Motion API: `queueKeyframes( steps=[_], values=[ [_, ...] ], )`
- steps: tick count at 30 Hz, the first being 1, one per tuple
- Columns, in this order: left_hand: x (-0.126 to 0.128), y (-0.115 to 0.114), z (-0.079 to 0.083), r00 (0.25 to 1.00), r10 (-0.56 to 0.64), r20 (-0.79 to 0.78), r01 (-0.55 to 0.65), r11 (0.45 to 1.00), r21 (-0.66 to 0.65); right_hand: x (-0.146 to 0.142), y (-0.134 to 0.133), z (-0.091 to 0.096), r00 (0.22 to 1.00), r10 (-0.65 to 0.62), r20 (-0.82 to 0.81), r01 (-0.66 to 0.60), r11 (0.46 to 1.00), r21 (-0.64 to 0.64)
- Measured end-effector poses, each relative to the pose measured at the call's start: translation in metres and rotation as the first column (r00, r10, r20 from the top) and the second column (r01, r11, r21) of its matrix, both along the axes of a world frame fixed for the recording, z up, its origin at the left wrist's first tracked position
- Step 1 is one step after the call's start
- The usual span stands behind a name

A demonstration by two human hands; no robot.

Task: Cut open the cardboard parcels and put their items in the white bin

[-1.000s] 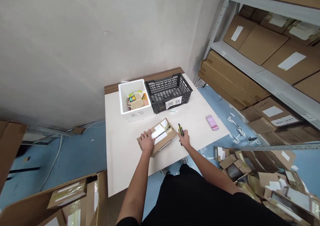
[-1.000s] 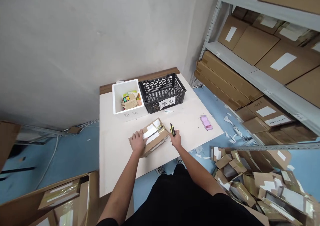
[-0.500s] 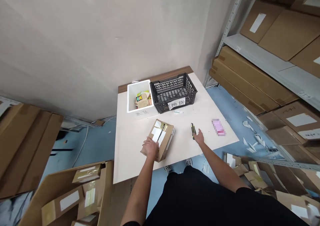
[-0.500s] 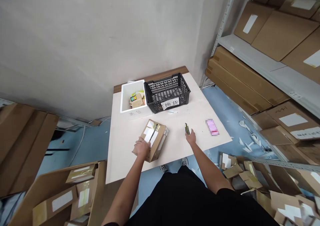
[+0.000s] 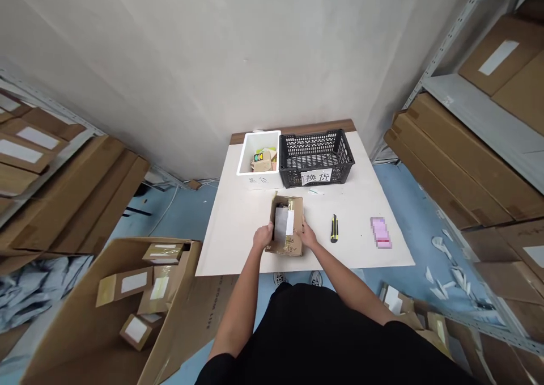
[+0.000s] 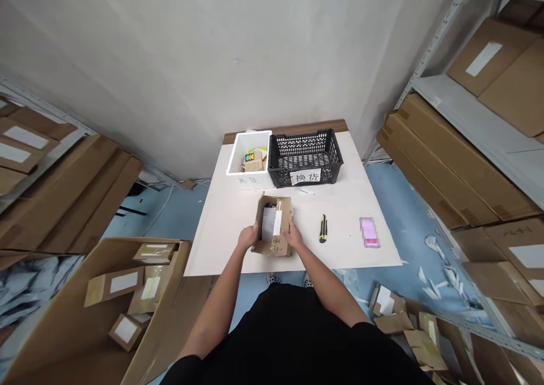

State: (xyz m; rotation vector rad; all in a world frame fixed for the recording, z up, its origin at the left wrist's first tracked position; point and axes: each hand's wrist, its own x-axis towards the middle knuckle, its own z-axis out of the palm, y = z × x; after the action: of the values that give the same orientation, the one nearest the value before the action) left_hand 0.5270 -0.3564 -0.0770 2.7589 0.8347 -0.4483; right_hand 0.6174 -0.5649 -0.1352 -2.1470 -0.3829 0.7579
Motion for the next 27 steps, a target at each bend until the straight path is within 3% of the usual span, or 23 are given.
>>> queueKeyframes(
  steps=[3, 7, 10, 13, 16, 19, 23, 27],
  values=[
    [-0.008, 0.016, 0.007, 0.996, 0.081, 0.031, -0.078, 0.993, -0.094, 0.005, -0.009, 0.004, 0.999, 0.038, 0.022, -0.038, 0.999, -0.016],
    [-0.015, 0.023, 0.011, 0.988, 0.15, 0.046, -0.142, 0.978, -0.151, -0.012, 0.003, 0.012, 0.988, -0.004, 0.153, 0.031, 0.984, -0.178],
    [-0.021, 0.029, 0.01, 0.98, 0.192, 0.054, -0.184, 0.974, -0.134, -0.032, 0.02, 0.013, 0.964, 0.022, 0.264, 0.054, 0.96, -0.275],
    [-0.029, 0.037, 0.006, 0.957, 0.287, 0.027, -0.283, 0.953, -0.111, -0.046, 0.036, 0.012, 0.974, 0.052, 0.222, 0.031, 0.934, -0.355],
    [-0.035, 0.039, -0.004, 0.928, 0.371, 0.041, -0.37, 0.928, -0.04, -0.047, 0.046, 0.011, 0.984, -0.01, 0.179, 0.072, 0.936, -0.345],
    [-0.033, 0.023, -0.02, 0.973, 0.206, 0.102, -0.212, 0.976, 0.052, -0.044, 0.046, 0.012, 0.984, -0.07, 0.161, 0.12, 0.938, -0.327],
    [-0.025, -0.017, -0.042, 0.984, -0.102, 0.147, 0.11, 0.993, -0.049, -0.044, 0.044, 0.009, 0.978, -0.057, 0.199, 0.128, 0.922, -0.365],
    [-0.025, -0.035, -0.055, 0.967, -0.12, 0.226, 0.141, 0.987, -0.08, -0.043, 0.046, -0.001, 0.975, -0.094, 0.202, 0.155, 0.938, -0.311]
  ],
)
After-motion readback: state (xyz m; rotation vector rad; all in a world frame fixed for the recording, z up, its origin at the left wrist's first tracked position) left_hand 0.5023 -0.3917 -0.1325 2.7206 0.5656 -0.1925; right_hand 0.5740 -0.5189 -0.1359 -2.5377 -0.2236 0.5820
